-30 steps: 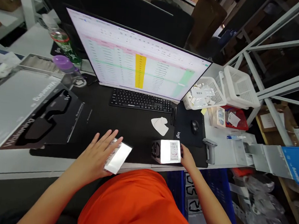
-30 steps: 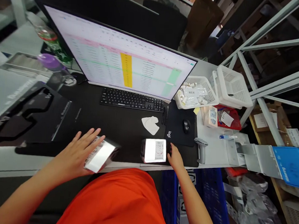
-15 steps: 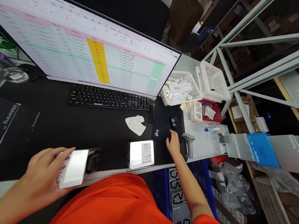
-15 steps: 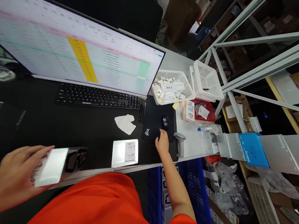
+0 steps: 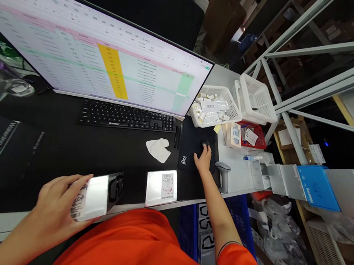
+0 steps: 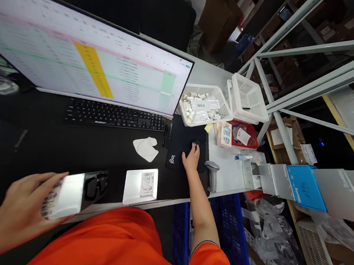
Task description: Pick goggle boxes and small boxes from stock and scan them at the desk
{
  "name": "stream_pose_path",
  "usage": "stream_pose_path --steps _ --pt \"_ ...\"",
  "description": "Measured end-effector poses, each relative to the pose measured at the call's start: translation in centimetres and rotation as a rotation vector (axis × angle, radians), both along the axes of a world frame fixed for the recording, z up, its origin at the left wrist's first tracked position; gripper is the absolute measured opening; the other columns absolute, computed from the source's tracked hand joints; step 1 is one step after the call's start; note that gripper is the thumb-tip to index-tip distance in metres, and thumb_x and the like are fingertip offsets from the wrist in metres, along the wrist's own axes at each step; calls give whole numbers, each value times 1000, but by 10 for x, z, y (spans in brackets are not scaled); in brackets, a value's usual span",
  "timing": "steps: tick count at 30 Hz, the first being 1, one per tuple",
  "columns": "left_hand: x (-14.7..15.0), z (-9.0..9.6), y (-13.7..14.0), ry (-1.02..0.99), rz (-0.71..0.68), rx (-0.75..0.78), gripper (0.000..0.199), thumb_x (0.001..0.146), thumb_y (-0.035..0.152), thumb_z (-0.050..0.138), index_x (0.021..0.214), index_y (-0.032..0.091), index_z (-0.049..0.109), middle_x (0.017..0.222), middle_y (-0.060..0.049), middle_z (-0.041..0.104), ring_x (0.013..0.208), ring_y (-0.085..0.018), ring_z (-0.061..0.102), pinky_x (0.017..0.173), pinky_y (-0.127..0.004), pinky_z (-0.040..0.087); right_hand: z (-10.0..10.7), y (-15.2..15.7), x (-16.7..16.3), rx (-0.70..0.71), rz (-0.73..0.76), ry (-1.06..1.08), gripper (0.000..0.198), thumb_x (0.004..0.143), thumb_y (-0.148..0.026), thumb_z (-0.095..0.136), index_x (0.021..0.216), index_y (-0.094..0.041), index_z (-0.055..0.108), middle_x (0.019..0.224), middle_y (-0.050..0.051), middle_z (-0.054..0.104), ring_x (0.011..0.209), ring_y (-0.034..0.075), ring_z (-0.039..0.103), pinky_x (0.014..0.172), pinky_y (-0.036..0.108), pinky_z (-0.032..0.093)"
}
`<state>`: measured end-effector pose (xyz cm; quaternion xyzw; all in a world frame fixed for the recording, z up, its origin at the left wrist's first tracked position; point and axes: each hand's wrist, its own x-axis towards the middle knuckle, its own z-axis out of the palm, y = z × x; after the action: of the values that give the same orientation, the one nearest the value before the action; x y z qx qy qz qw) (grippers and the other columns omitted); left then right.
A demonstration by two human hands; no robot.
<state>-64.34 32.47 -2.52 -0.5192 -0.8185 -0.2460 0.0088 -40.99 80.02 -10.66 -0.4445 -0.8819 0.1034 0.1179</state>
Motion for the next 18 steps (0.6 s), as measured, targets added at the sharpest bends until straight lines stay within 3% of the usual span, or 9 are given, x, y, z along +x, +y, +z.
stream_pose_path --steps 3,6,7,10,13,15,18 --pt "0 -2 0 11 8 -56 92 74 60 76 149 18 44 126 -20 61 115 -46 61 115 -72 36 -4 8 -8 53 -11 -26 71 94 -39 62 153 -6 41 160 28 34 149 37 34 123 48 30" --pt "7 7 3 94 51 -101 92 82 69 67 154 17 41 136 -22 62 126 -47 59 124 -73 20 -2 14 -12 86 -23 8 69 97 -40 57 154 -5 41 160 30 35 145 37 37 122 51 29" --pt "10 11 4 122 71 -119 97 84 74 63 158 17 37 144 -22 60 135 -46 55 127 -68 16 -2 16 -12 87 -33 33 70 95 -42 58 152 -3 42 157 32 38 142 39 40 120 53 30" --pt "19 23 11 208 104 -115 130 72 93 61 168 18 15 156 -20 54 147 -41 46 131 -53 9 -7 22 -8 86 -60 118 71 93 -46 54 146 0 47 150 35 44 135 42 47 111 57 40" --pt "27 29 17 295 158 -153 144 65 101 55 169 18 0 158 -18 53 147 -38 47 130 -47 8 -27 34 2 89 -65 190 70 91 -51 48 140 -2 54 146 33 50 126 43 56 100 55 49" --pt "35 29 18 346 247 -169 147 66 102 53 169 14 -4 157 -20 54 145 -39 49 127 -48 12 -46 44 10 185 -13 215 70 91 -57 46 138 -6 58 144 29 54 119 41 61 93 53 52" --pt "53 26 20 405 352 -193 137 74 82 66 168 11 -3 155 -21 55 143 -39 50 123 -50 19 -69 58 18 287 35 259 71 92 -59 46 142 -9 56 144 26 56 122 42 61 93 53 54"
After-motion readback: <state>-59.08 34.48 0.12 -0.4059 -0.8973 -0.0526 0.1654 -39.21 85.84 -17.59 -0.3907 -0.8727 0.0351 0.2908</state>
